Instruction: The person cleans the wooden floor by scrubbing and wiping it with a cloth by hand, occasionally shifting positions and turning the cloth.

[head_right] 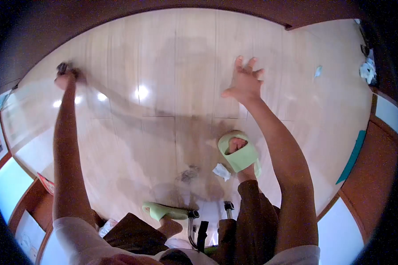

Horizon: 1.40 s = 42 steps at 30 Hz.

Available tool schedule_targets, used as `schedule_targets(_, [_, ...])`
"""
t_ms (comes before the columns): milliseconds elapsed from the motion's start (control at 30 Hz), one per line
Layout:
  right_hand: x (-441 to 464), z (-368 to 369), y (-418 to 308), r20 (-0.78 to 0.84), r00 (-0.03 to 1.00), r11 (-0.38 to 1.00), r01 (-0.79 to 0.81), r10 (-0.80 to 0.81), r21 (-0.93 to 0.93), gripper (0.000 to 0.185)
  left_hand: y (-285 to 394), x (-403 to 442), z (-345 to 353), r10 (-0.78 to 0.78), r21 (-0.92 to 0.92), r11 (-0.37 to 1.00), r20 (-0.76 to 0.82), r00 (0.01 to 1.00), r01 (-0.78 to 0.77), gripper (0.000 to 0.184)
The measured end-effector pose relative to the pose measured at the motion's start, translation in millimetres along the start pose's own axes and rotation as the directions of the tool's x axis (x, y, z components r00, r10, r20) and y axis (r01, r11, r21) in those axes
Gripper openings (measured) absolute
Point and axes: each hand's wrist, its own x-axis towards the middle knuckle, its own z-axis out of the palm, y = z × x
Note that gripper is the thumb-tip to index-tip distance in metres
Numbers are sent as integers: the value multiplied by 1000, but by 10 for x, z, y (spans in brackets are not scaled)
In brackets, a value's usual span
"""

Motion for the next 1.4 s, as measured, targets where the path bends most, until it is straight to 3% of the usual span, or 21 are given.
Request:
schedule_targets(33, [11, 3, -2, -1, 1000, 1000, -3, 3, -8, 134, -181, 255, 176, -221, 101, 971, 26, 975, 217, 41])
schedule_targets(67, [14, -12, -6, -5, 1000, 1000, -3, 3, -11, 134, -36, 199, 40, -380, -158, 903, 139, 914, 399, 44])
schedule_targets(133, [-9, -80, -42, -9, 1000, 1000, 1, -1, -17, 134, 52, 273, 157, -270, 37, 963, 143, 952, 267, 37])
schedule_targets(233, [12, -65, -32, 10, 1000, 999, -2, 3, -32, 133, 727, 125, 206, -153, 99, 985, 127, 980, 141, 37])
schedule_targets(333, [17, -100, -39, 35, 999, 999, -13, 14, -31, 133, 1313, -110, 383, 49, -10, 999, 133, 990, -48, 37])
schedule_targets(367, [24, -78, -24, 31, 999, 1000, -7, 8, -19, 134, 1505, -253, 377, 110, -97, 991, 219, 970, -91, 37])
schedule_targets(433, [53, -17, 23, 20, 1000, 1000, 4, -4, 7, 135, 1963, -650, 370, 101, -7, 995, 175, 979, -102, 33])
schedule_targets(467, [58, -14, 30, 25, 1000, 1000, 3, -3, -6, 136, 2031, -747, 615, 73, -74, 995, 107, 992, -65, 33])
schedule_targets(500, [55, -14, 27, 31, 1000, 1000, 3, -3, -19, 136, 2309, -1055, 348, 94, -56, 995, 141, 986, -87, 33])
schedule_targets(633, [26, -23, 26, 3, 1000, 1000, -1, 1, -11, 134, 2859, -1889, 270, 288, -319, 915, 88, 953, -247, 27])
schedule_targets(700, [57, 35, 45, -10, 1000, 999, 6, -7, -38, 134, 3194, -2342, 169, 449, -437, 801, -12, 893, -408, 24])
schedule_targets(800, [51, 8, 24, 6, 1000, 1000, -7, 7, -29, 133, 3735, -3051, 9, 540, -439, 773, 77, 838, -458, 33])
schedule_targets(900, [59, -27, 8, 13, 1000, 1000, -15, 15, -18, 133, 4142, -3607, -111, 779, -697, 467, 32, 627, -545, 40])
schedule_targets(967, [65, -59, 46, 14, 1000, 1000, -6, 6, -10, 133, 4330, -3878, -149, 884, -857, 287, 64, 464, -428, 39])
schedule_targets(1067, [25, -80, 61, 21, 1000, 1000, 13, -14, 10, 134, 4210, -3828, -272, 938, -949, 171, 74, 340, -264, 40])
schedule_targets(1133, [21, -80, 51, 16, 1000, 1000, 8, -8, 9, 135, 3781, -3561, -492, 878, -947, 174, 24, 478, -271, 40])
schedule_targets(1167, [34, -63, 54, 8, 1000, 1000, 11, -11, 18, 134, 3404, -3332, -227, 857, -923, 216, 22, 515, -320, 37])
schedule_targets(1233, [41, -8, 63, -5, 1000, 999, 5, -5, 42, 134, 2543, -2794, -69, 630, -953, 300, 176, 757, -28, 23])
schedule_targets(1300, [48, -15, 61, -1, 1000, 999, 12, -12, 38, 134, 1843, -2124, -348, 397, -733, 654, 120, 910, -188, 14])
schedule_targets(1333, [42, -13, 68, 3, 1000, 999, 14, -14, 30, 134, 1148, -1603, 64, 453, -418, 807, -17, 892, -418, 18])
schedule_targets(1400, [51, 20, 57, -18, 1000, 999, 4, -4, 41, 135, 891, -1391, -159, 284, -160, 947, 4, 959, -280, 26])
